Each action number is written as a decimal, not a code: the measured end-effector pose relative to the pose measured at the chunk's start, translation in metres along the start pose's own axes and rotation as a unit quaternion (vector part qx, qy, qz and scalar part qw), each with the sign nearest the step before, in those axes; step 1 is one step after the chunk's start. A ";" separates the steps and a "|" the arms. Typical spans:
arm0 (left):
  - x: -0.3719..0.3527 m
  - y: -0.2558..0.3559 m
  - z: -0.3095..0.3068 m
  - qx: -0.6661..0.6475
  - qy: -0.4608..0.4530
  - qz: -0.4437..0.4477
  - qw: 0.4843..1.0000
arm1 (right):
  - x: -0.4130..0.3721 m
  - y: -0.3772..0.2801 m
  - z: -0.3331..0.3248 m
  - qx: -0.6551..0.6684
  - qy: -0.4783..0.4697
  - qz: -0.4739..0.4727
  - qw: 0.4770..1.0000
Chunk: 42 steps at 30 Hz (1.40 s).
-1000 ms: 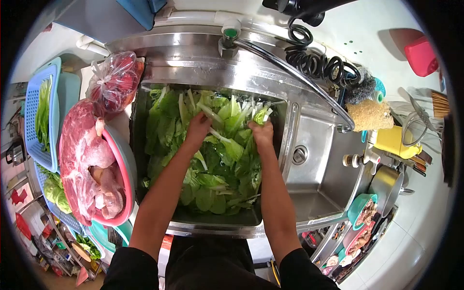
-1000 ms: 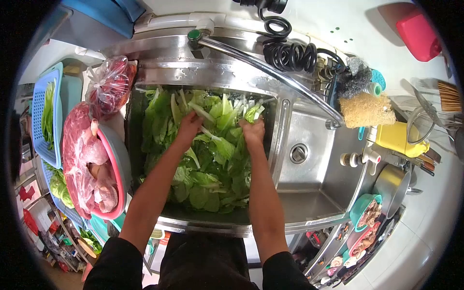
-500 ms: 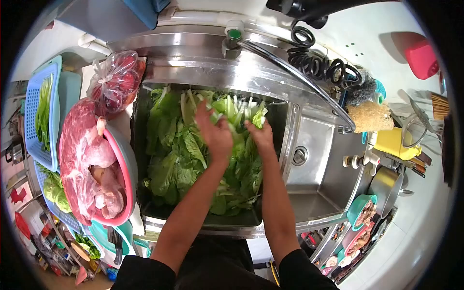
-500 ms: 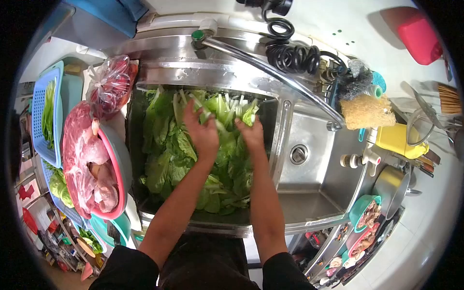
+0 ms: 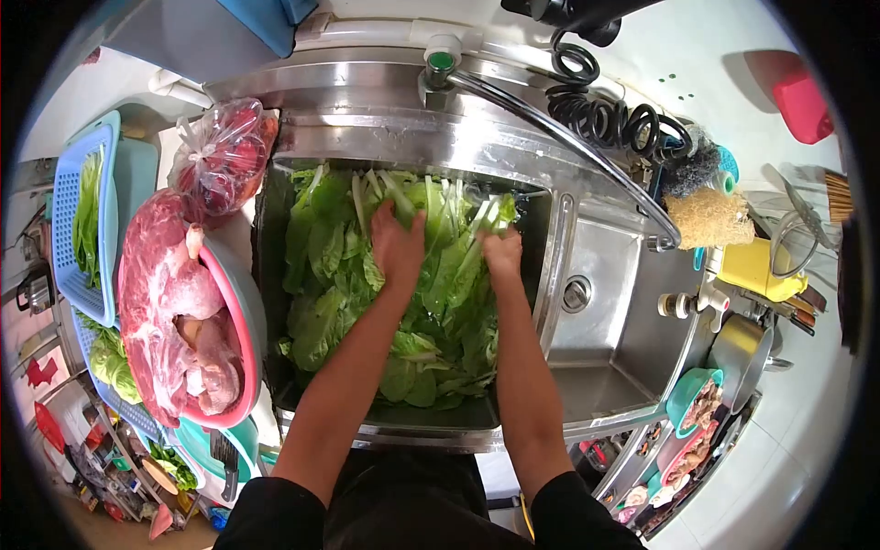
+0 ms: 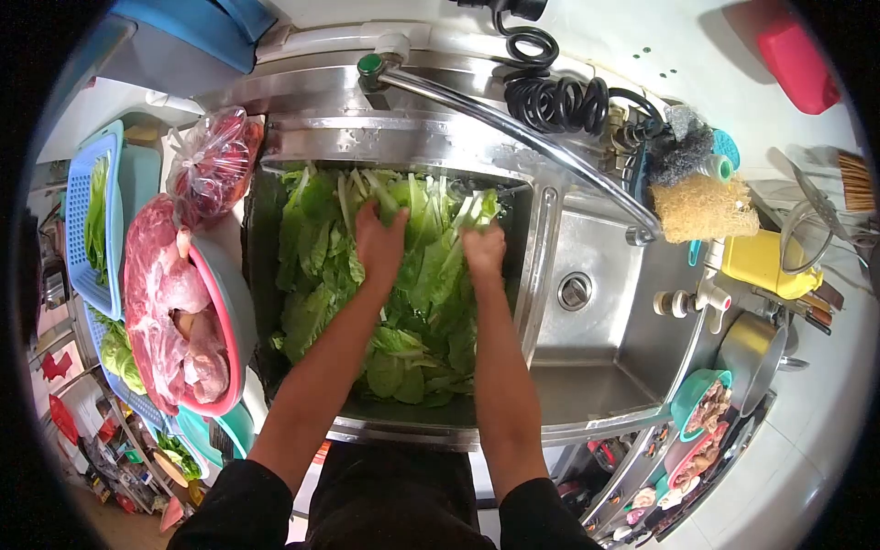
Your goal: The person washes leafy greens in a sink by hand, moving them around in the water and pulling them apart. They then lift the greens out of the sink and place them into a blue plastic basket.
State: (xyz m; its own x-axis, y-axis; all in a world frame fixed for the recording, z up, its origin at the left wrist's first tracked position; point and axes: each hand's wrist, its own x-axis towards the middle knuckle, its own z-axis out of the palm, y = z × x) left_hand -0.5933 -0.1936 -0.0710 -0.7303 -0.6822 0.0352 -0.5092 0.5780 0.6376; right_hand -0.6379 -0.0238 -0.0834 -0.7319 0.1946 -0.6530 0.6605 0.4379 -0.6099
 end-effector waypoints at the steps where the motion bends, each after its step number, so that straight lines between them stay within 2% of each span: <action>1: 0.006 0.008 -0.002 0.013 -0.046 -0.055 0.997 | 0.000 0.003 0.004 0.040 -0.015 -0.040 0.998; 2: 0.012 0.015 -0.006 0.026 -0.092 -0.109 0.989 | -0.001 0.005 0.008 0.080 -0.031 -0.081 0.993; 3: 0.015 0.022 -0.009 0.039 -0.137 -0.160 0.977 | -0.010 -0.006 0.012 0.017 -0.036 -0.072 0.997; 5: 0.008 0.013 -0.012 0.013 -0.142 -0.042 0.989 | -0.032 -0.043 0.018 -0.104 -0.043 -0.057 0.992; 6: 0.001 0.007 -0.013 0.003 -0.145 0.018 0.989 | -0.029 -0.044 0.021 -0.086 -0.075 -0.049 0.992; 9: -0.019 -0.014 -0.008 -0.093 -0.250 -0.082 0.960 | 0.000 -0.032 0.034 -0.022 -0.185 -0.025 0.982; 10: -0.024 -0.009 -0.014 -0.083 -0.283 -0.088 0.951 | 0.005 -0.032 0.034 0.007 -0.229 -0.015 0.973; 12: -0.038 0.007 -0.018 -0.068 -0.349 -0.102 0.929 | 0.001 -0.026 0.027 -0.033 -0.157 -0.057 0.985; 14: -0.051 0.014 -0.016 -0.140 -0.370 -0.029 0.918 | -0.011 -0.025 0.020 -0.043 -0.069 -0.096 0.992; 16: -0.058 0.017 -0.024 -0.186 -0.393 0.021 0.900 | 0.004 -0.007 0.006 0.029 -0.082 -0.082 0.993; 18: -0.052 0.026 -0.033 -0.213 -0.411 0.055 0.885 | 0.004 -0.004 0.002 0.012 0.029 -0.034 0.999; 19: -0.042 0.028 -0.036 -0.216 -0.380 0.001 0.899 | 0.001 -0.006 0.000 0.004 0.085 -0.008 0.996; 21: -0.016 0.024 -0.039 -0.217 -0.317 -0.113 0.916 | -0.010 -0.012 -0.005 -0.021 0.108 -0.002 0.994; 24: 0.007 0.015 -0.025 -0.131 -0.246 -0.160 0.947 | -0.016 -0.007 -0.006 -0.028 0.152 -0.030 0.988; 28: -0.007 -0.010 -0.002 -0.042 -0.204 -0.062 0.976 | -0.012 0.007 -0.002 -0.072 0.179 -0.090 0.977; 30: -0.019 -0.010 0.006 0.024 -0.175 0.008 0.984 | -0.013 0.010 -0.001 -0.020 0.150 -0.084 0.985; 33: -0.008 0.007 0.014 -0.009 -0.234 -0.005 0.972 | -0.015 0.001 -0.003 0.032 0.088 -0.078 0.993; 36: 0.022 0.004 0.037 -0.055 -0.425 -0.097 0.898 | 0.000 0.006 -0.008 0.031 0.035 -0.030 0.998; 37: 0.020 -0.010 0.047 -0.073 -0.324 -0.008 0.943 | 0.000 0.002 -0.009 0.027 0.018 -0.009 0.999; 38: 0.021 -0.027 0.054 -0.177 -0.358 -0.109 0.910 | -0.002 -0.001 -0.011 0.067 -0.011 -0.006 0.998; 40: 0.030 -0.030 0.042 -0.370 -0.402 -0.296 0.784 | -0.018 -0.030 -0.023 0.150 -0.065 -0.001 0.987; 41: 0.033 -0.037 0.037 -0.420 -0.409 -0.307 0.749 | 0.001 -0.016 -0.023 0.156 -0.128 0.004 0.979; 42: 0.036 -0.040 0.030 -0.394 -0.419 -0.283 0.767 | 0.006 -0.016 -0.023 0.098 -0.098 -0.018 0.990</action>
State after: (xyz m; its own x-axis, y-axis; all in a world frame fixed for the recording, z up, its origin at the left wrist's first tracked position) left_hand -0.6129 -0.2271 -0.1184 -0.6988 -0.0055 -0.7153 -0.6599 -0.3808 0.6476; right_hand -0.6562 -0.0097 -0.0673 -0.7215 -0.0010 -0.6924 0.6687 0.2586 -0.6971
